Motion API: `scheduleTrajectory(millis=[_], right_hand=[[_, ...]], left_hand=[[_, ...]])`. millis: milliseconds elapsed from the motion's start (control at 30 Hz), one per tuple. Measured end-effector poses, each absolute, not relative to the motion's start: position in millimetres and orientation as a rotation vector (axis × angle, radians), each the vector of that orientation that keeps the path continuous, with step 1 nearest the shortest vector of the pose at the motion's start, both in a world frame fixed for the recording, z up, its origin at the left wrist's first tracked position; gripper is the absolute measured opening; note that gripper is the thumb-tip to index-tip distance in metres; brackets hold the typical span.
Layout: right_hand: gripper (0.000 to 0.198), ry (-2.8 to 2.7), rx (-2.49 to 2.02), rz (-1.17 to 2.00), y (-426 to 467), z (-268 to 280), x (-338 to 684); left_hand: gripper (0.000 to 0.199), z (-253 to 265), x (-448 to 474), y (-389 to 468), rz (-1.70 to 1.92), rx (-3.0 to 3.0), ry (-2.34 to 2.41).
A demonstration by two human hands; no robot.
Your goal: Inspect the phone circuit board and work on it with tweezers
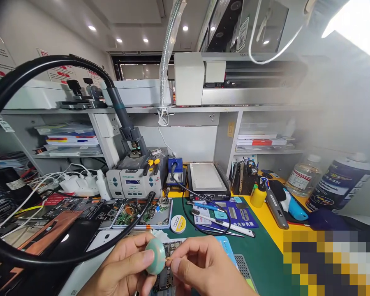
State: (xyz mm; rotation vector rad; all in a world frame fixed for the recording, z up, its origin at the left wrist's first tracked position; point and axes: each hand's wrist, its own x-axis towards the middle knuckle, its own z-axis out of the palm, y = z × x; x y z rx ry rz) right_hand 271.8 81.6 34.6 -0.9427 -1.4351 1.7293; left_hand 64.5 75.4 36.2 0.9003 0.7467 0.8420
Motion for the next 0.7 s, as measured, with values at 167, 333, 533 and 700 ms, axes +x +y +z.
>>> scheduleTrajectory(millis=[167,333,533,700], right_hand=[[0.044,-1.483,-0.965,1.708,80,41,269],[0.052,-1.509,-1.007,1.673,81,48,265],[0.053,-1.515,-1.028,1.673,78,48,263],[0.046,-1.510,-1.021,1.676,77,48,262]], left_hand=[[0.032,36,65,75,0.846,0.916,0.789],[0.030,35,67,74,0.883,0.956,0.826],[0.029,29,68,76,0.932,1.002,0.857],[0.041,30,71,74,0.967,1.037,0.891]])
